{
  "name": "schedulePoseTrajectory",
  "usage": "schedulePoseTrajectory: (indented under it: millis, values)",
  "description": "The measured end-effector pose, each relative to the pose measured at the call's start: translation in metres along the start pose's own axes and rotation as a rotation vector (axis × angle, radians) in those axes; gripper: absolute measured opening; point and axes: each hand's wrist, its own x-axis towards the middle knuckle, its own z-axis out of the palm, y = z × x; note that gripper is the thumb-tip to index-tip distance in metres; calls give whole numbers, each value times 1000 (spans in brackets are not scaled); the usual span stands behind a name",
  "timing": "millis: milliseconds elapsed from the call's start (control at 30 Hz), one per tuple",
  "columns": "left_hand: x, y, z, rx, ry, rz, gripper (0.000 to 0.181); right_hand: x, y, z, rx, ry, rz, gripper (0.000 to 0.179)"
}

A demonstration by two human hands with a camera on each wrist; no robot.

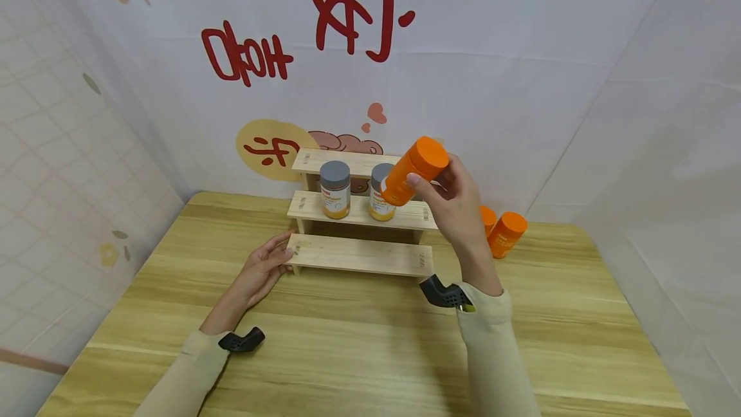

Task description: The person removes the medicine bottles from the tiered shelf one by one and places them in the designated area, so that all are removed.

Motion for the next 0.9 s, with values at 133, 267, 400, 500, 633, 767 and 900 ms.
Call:
schedulePoseTrajectory:
  millis: [133,267,400,500,633,767,900]
  values:
    - [1,0,1,2,0,0,65,-6,4,-10,-4,25,19,44]
    - [1,1,2,3,8,-11,66,-11,9,-19,-3,38,36,44]
    - [1,1,2,12,12,-20,65,-17,16,-28,-7,43,46,43]
    - [2,1,3,15,8,-19,65,-23,21,-35,-19,52,59,41]
    - [2,1,3,10,12,-14,66,-30,29,-43,-51,67,90,40]
    - [2,0,2,11,12,-15,67,-37,38,-51,-68,73,132,42]
    - [2,1,2,17,10,-11,67,-44,47,-61,-98,77,163,45]
